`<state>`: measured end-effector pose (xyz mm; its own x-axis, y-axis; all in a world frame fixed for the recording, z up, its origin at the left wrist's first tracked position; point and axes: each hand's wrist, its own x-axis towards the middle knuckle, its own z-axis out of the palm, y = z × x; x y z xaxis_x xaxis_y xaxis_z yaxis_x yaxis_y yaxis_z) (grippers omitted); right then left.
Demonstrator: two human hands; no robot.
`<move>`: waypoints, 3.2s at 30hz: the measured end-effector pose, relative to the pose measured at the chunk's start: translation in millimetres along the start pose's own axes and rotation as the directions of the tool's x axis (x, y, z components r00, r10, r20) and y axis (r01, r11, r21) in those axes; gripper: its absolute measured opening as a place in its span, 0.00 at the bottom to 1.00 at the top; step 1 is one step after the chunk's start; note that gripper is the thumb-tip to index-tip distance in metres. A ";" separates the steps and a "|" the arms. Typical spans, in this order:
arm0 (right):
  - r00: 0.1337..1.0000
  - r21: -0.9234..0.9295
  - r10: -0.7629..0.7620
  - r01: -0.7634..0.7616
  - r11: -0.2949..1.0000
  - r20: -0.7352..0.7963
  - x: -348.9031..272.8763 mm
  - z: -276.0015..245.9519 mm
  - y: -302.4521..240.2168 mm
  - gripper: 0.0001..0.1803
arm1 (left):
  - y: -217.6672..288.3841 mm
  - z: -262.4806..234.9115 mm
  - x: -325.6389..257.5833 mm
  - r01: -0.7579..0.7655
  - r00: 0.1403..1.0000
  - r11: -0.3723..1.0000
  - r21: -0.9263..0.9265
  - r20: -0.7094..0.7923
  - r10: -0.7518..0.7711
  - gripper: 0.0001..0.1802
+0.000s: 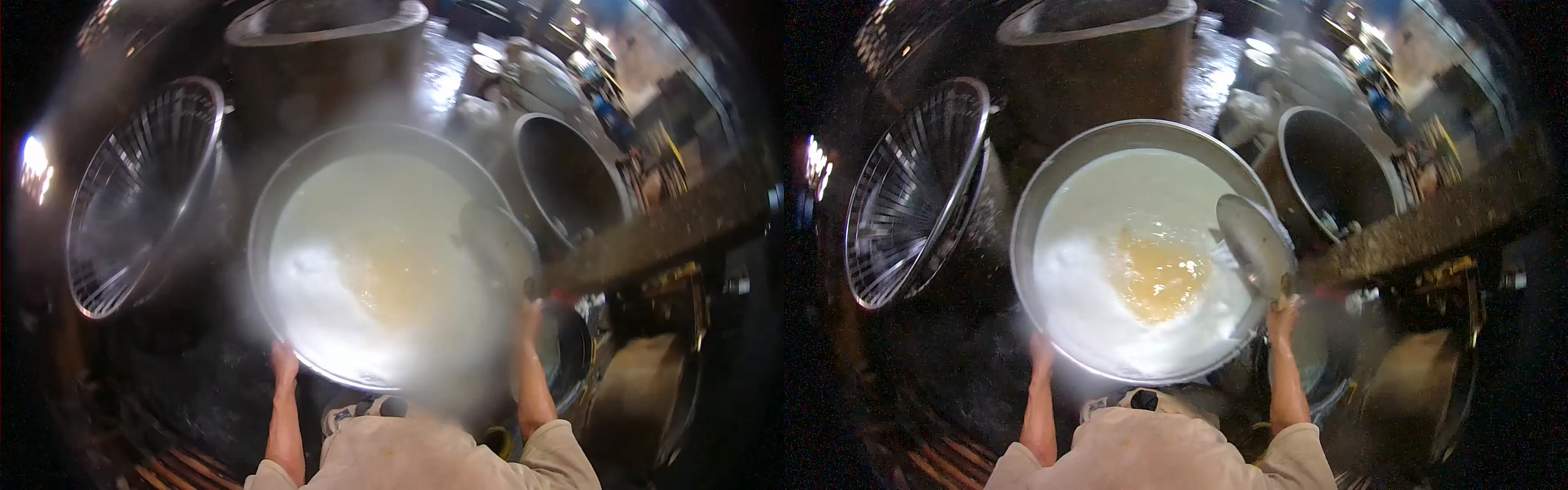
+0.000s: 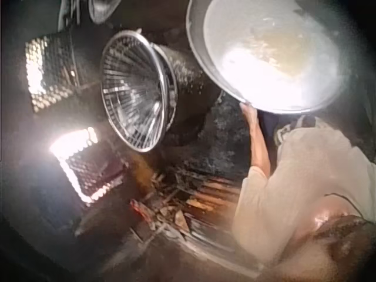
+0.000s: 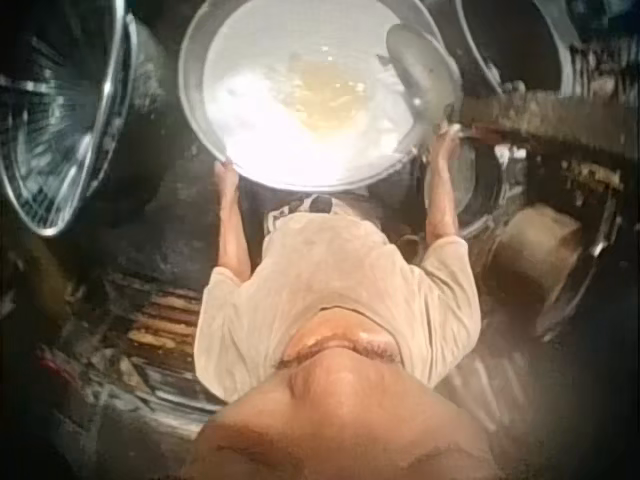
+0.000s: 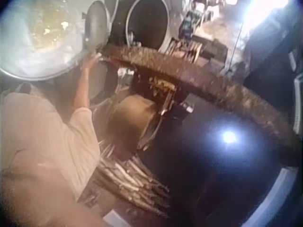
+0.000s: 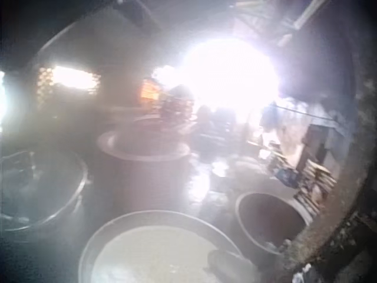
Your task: The person stirs a large pot of white liquid with a large metal scoop and uses a bucket to transfer the liquid into a smaller container.
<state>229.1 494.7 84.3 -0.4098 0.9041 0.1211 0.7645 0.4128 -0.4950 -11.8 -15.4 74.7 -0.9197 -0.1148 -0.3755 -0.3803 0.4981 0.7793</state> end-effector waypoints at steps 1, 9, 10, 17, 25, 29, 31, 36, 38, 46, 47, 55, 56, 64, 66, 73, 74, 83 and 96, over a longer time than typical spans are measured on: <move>0.996 -0.119 -0.074 0.067 0.991 -0.053 -2.6 -25.4 15.2 0.16 | -23.2 4.3 3.3 0.016 0.998 1.000 0.008 -0.054 -0.016 0.15; 0.971 -0.315 -0.209 0.163 0.935 -0.118 -58.7 -195.8 190.8 0.27 | -14.0 45.3 -93.4 0.070 0.996 0.986 0.150 0.041 -0.077 0.20; 0.998 -0.441 -0.052 0.032 0.897 -0.033 -64.3 -200.6 203.7 0.27 | -21.4 50.3 -100.9 0.104 0.994 0.974 0.201 0.022 -0.111 0.20; 0.762 -0.337 0.634 -0.635 0.695 -0.129 -73.4 -87.1 345.0 0.17 | -10.0 63.1 -103.1 0.356 0.924 0.915 0.188 0.078 -0.375 0.14; 0.470 -0.068 0.739 -0.821 0.567 0.483 -124.6 55.0 322.1 0.11 | 1.7 64.1 -117.7 0.417 0.903 0.892 0.176 0.029 -0.428 0.16; 0.347 0.129 0.547 -0.909 0.397 0.762 -141.3 121.8 295.1 0.09 | 3.3 71.1 -108.9 0.445 0.894 0.881 0.161 -0.023 -0.447 0.15; 0.302 0.187 0.439 -0.940 0.286 0.846 -143.5 142.2 278.6 0.08 | 5.7 73.2 -109.9 0.460 0.887 0.872 0.165 -0.040 -0.460 0.15; 0.284 0.275 0.304 -0.959 0.073 0.909 -144.4 140.3 281.7 0.06 | 14.0 80.7 -117.2 0.458 0.889 0.878 0.138 -0.076 -0.452 0.15; 0.294 0.295 0.285 -0.955 0.040 0.912 -145.4 121.3 298.3 0.06 | 9.3 72.8 -115.1 0.453 0.892 0.879 0.152 -0.088 -0.444 0.14; 0.101 0.052 0.425 -0.991 0.123 0.899 -115.5 -9.2 307.5 0.06 | -20.8 54.3 -106.3 0.357 0.934 0.911 0.209 -0.056 -0.353 0.13; 0.153 0.114 0.377 -0.986 0.123 0.913 -120.8 -20.6 316.5 0.06 | -4.5 62.1 -105.0 0.335 0.941 0.912 0.237 -0.039 -0.336 0.12; 0.294 0.082 0.392 -0.876 0.476 0.872 -86.7 -186.5 237.9 0.04 | 2.7 53.1 -110.6 0.165 0.983 0.959 0.230 0.043 -0.179 0.12; 0.306 0.085 0.403 -0.872 0.482 0.863 -85.4 -198.9 228.5 0.04 | 1.3 52.5 -110.0 0.152 0.985 0.965 0.213 0.052 -0.167 0.13; 0.200 -0.062 0.391 -0.823 0.565 0.898 -89.8 -236.4 119.4 0.04 | 0.5 38.7 -111.0 0.132 0.981 0.991 0.029 0.138 -0.135 0.10; 0.221 -0.126 0.472 -0.791 0.599 0.854 -91.6 -229.7 72.8 0.04 | 14.3 34.2 -117.7 0.154 0.971 0.988 -0.012 0.184 -0.150 0.10; 0.179 0.040 0.291 -0.903 0.427 0.940 -121.0 -126.1 -19.8 0.05 | 21.3 -4.2 -77.1 0.165 0.955 0.978 -0.129 0.268 -0.126 0.17; 0.246 0.051 0.231 -0.780 0.623 0.941 -126.1 -108.6 -45.1 0.05 | 19.0 -8.3 -66.5 0.120 0.965 0.981 -0.150 0.250 -0.080 0.18; 0.217 0.172 0.055 -0.884 0.435 0.975 -171.2 72.3 -193.1 0.02 | -16.7 -12.8 6.3 -0.113 0.966 0.974 0.195 0.252 0.062 0.21; 0.193 0.149 0.079 -0.911 0.386 0.978 -176.1 192.0 -225.2 0.02 | 14.2 -21.3 -3.7 0.071 0.968 0.990 0.123 0.230 -0.098 0.21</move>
<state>33.6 221.3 9.3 -0.5055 0.0992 -0.8571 0.5940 -0.6805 -0.4291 -15.8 -26.2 97.8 -0.8306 0.0381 -0.5555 -0.4296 0.5909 0.6829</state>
